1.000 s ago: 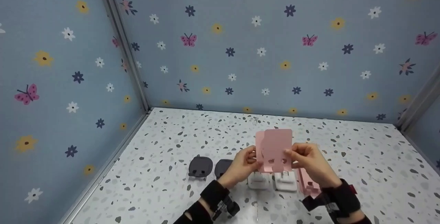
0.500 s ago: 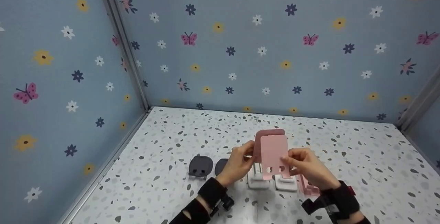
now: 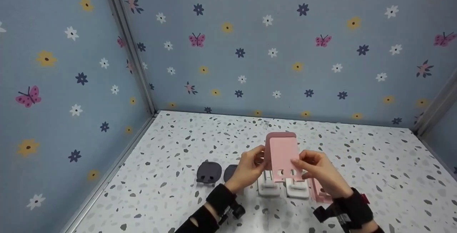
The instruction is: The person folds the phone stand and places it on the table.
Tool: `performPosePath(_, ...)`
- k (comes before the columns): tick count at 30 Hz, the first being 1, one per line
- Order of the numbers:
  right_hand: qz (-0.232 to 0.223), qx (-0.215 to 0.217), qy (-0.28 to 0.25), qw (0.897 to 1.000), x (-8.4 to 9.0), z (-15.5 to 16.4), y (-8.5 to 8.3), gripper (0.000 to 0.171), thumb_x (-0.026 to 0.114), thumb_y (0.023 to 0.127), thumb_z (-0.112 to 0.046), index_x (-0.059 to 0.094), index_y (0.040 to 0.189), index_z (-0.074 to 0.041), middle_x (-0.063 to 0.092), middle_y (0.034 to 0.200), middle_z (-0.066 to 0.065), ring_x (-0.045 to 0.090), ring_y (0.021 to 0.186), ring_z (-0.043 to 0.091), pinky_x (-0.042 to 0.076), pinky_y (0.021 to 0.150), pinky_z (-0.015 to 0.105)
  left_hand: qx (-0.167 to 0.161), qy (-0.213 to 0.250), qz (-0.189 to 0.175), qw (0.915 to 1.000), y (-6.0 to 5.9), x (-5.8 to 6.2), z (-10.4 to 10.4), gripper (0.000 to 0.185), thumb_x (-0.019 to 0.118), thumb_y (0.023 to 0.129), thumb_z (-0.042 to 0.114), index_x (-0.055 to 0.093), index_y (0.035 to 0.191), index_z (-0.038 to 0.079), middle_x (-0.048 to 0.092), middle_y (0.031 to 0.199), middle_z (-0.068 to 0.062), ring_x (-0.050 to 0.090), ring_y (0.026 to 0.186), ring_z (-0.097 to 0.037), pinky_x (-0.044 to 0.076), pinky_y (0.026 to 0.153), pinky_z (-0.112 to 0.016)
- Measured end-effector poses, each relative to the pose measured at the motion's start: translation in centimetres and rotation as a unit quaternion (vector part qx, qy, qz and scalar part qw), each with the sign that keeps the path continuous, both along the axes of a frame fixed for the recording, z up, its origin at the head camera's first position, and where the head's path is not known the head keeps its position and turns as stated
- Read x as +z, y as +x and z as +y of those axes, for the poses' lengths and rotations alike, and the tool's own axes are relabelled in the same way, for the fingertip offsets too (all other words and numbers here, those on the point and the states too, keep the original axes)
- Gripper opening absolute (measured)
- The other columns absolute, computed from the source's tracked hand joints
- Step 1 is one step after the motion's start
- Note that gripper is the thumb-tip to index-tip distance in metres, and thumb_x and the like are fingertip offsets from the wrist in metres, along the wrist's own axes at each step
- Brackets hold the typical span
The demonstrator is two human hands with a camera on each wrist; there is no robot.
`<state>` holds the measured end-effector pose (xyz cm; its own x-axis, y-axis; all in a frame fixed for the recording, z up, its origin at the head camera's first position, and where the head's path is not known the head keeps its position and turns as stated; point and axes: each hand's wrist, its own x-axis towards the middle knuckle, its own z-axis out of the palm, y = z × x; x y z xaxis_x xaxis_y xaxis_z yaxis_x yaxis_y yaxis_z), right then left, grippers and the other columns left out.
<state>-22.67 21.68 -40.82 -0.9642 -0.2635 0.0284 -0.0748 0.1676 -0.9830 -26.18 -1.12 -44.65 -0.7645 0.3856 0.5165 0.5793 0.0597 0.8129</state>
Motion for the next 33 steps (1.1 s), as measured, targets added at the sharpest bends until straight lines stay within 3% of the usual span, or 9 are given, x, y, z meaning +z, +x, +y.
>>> performPosePath(4,0.011,-0.058,0.059,0.997,0.0,-0.3,-0.1,0.032,0.067,0.094,-0.023,0.047,0.112,-0.006,0.054,0.112,0.01,0.055,0.104,0.022,0.051,0.09,0.035,-0.017,0.02,-0.037,0.999,-0.8,-1.2,0.0,0.03,0.055,0.088,-0.018,0.062,0.115,-0.008,0.07,0.107,-0.025,0.073,0.095,-0.034,0.061,0.078,-0.024)
performPosePath(7,-0.014,-0.045,0.072,0.996,-0.2,-0.2,-0.3,0.051,0.063,0.096,-0.029,0.039,0.136,-0.008,0.046,0.138,0.018,0.046,0.128,0.031,0.041,0.107,0.05,-0.032,0.031,-0.062,0.9971,-0.9,-1.4,-0.1,0.032,0.054,0.088,-0.017,0.062,0.117,-0.007,0.071,0.106,-0.026,0.073,0.093,-0.034,0.061,0.076,-0.025)
performPosePath(9,-0.034,-0.024,0.057,0.998,-0.3,-0.1,-0.5,0.06,0.06,0.098,-0.031,0.032,0.147,-0.008,0.045,0.144,0.021,0.047,0.132,0.032,0.037,0.113,0.055,-0.039,0.035,-0.076,0.9957,-0.9,-1.5,-0.2,0.032,0.054,0.088,-0.016,0.061,0.118,-0.007,0.071,0.106,-0.026,0.073,0.093,-0.035,0.062,0.076,-0.026)
performPosePath(17,-0.059,0.022,0.007,0.998,-0.5,0.3,-0.9,0.067,0.056,0.101,-0.029,0.028,0.149,0.009,0.059,0.123,0.013,0.062,0.108,0.014,0.052,0.102,0.043,-0.059,0.029,-0.13,0.9893,-0.8,-1.5,-0.3,0.04,0.052,0.088,-0.017,0.058,0.126,-0.008,0.069,0.114,-0.029,0.071,0.097,-0.041,0.062,0.078,-0.027)
performPosePath(22,-0.071,0.028,0.006,0.997,-0.3,0.6,-0.9,0.07,0.054,0.102,-0.031,0.023,0.149,0.012,0.053,0.128,0.017,0.059,0.112,0.015,0.054,0.101,0.042,-0.078,0.028,-0.199,0.9764,-0.5,-1.2,-0.4,0.043,0.051,0.089,-0.012,0.056,0.131,-0.006,0.069,0.115,-0.028,0.073,0.096,-0.033,0.062,0.077,-0.03)
performPosePath(28,-0.086,0.022,0.004,0.996,-0.7,0.6,-0.9,0.072,0.055,0.102,-0.031,0.023,0.147,0.014,0.052,0.128,0.019,0.059,0.111,0.015,0.056,0.096,0.038,-0.113,0.046,-0.274,0.9539,-0.5,-0.8,-0.5,0.047,0.045,0.097,0.02,0.054,0.133,-0.008,0.068,0.114,-0.028,0.071,0.085,-0.014,0.062,0.076,-0.031)
performPosePath(30,-0.091,0.021,0.002,0.996,-0.8,0.7,-0.9,0.071,0.056,0.101,-0.032,0.026,0.146,0.014,0.053,0.126,0.017,0.061,0.109,0.014,0.057,0.095,0.037,-0.122,0.05,-0.284,0.9497,-0.5,-0.8,-0.5,0.058,0.049,0.097,0.038,0.054,0.134,-0.007,0.069,0.114,-0.026,0.072,0.085,-0.015,0.062,0.077,-0.033)
performPosePath(33,-0.093,0.02,-0.001,0.995,-0.9,0.7,-1.0,0.067,0.057,0.101,-0.032,0.032,0.144,0.013,0.055,0.124,0.015,0.061,0.108,0.014,0.057,0.095,0.037,-0.125,0.049,-0.297,0.9455,-0.3,-0.7,-0.6,0.061,0.057,0.096,0.044,0.055,0.135,-0.002,0.07,0.115,-0.02,0.072,0.093,-0.018,0.062,0.081,-0.034)
